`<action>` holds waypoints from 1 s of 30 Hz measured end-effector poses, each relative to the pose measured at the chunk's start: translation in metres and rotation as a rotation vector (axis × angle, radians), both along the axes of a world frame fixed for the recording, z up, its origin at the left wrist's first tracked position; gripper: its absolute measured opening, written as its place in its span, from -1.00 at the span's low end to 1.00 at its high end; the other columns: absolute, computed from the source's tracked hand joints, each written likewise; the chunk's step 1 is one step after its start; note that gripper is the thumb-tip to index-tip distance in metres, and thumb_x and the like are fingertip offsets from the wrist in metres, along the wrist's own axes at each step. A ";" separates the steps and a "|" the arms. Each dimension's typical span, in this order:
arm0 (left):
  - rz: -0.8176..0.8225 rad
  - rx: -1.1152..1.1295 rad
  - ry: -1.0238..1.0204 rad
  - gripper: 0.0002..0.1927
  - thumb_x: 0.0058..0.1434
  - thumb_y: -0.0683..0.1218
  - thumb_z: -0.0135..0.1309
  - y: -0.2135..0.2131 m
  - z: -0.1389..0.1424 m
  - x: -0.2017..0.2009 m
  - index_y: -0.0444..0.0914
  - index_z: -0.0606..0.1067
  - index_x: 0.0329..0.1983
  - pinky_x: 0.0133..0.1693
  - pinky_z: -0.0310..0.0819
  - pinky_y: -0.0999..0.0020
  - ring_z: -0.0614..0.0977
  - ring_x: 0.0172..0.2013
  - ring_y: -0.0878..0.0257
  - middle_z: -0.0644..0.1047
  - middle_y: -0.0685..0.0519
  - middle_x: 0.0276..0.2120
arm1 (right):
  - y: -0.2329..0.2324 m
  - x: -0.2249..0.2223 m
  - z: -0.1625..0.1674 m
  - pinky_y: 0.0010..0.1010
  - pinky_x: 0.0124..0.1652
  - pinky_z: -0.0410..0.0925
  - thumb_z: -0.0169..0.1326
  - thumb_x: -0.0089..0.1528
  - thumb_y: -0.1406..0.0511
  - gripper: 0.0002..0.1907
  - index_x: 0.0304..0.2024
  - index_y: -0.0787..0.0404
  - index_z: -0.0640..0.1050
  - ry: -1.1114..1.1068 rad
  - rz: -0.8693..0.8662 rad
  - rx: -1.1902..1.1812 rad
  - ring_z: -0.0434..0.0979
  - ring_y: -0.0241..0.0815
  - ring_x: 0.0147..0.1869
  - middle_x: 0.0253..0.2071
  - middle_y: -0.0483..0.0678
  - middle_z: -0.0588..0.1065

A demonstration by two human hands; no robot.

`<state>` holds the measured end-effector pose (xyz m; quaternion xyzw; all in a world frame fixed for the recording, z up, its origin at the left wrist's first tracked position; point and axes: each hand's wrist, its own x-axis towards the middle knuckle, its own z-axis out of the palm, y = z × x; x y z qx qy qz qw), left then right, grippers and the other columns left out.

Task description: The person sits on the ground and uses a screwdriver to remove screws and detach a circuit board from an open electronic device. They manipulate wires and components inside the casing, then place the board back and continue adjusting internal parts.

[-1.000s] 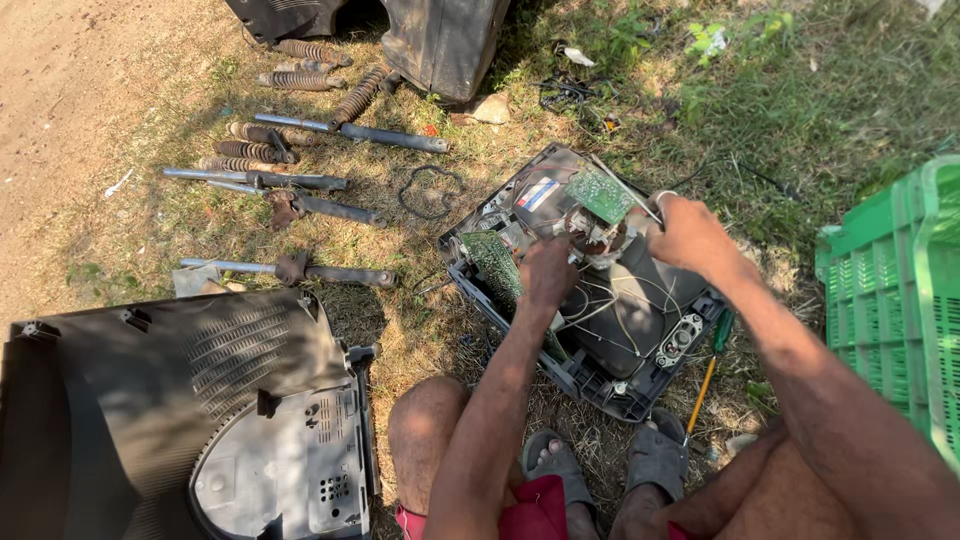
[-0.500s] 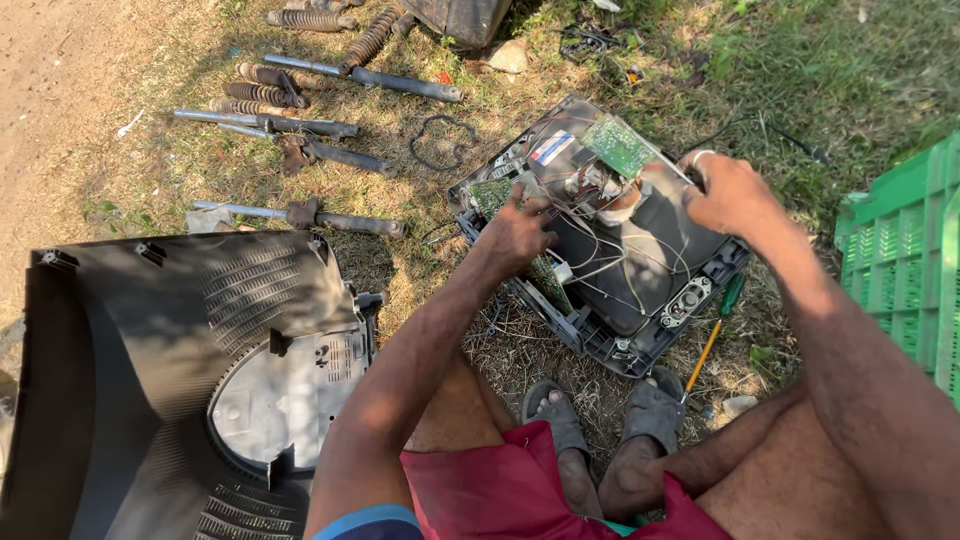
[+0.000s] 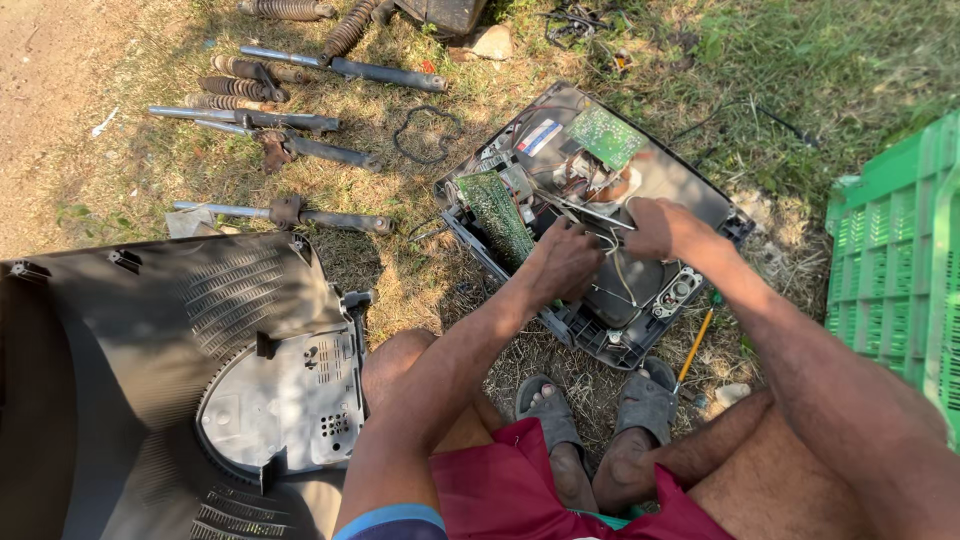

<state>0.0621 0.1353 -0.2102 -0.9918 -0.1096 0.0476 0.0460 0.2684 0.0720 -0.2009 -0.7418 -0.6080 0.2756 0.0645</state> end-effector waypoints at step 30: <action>0.978 -0.535 -0.256 -0.24 0.13 0.21 0.18 0.106 0.064 -0.013 0.00 0.31 0.41 0.21 0.35 -0.20 0.47 0.24 -0.18 0.42 -0.19 0.24 | -0.014 -0.122 -0.076 -0.59 -0.70 0.22 0.23 0.08 0.15 -0.38 0.15 0.29 0.49 1.295 -0.434 0.130 0.35 -0.41 -0.66 -0.48 -0.11 0.52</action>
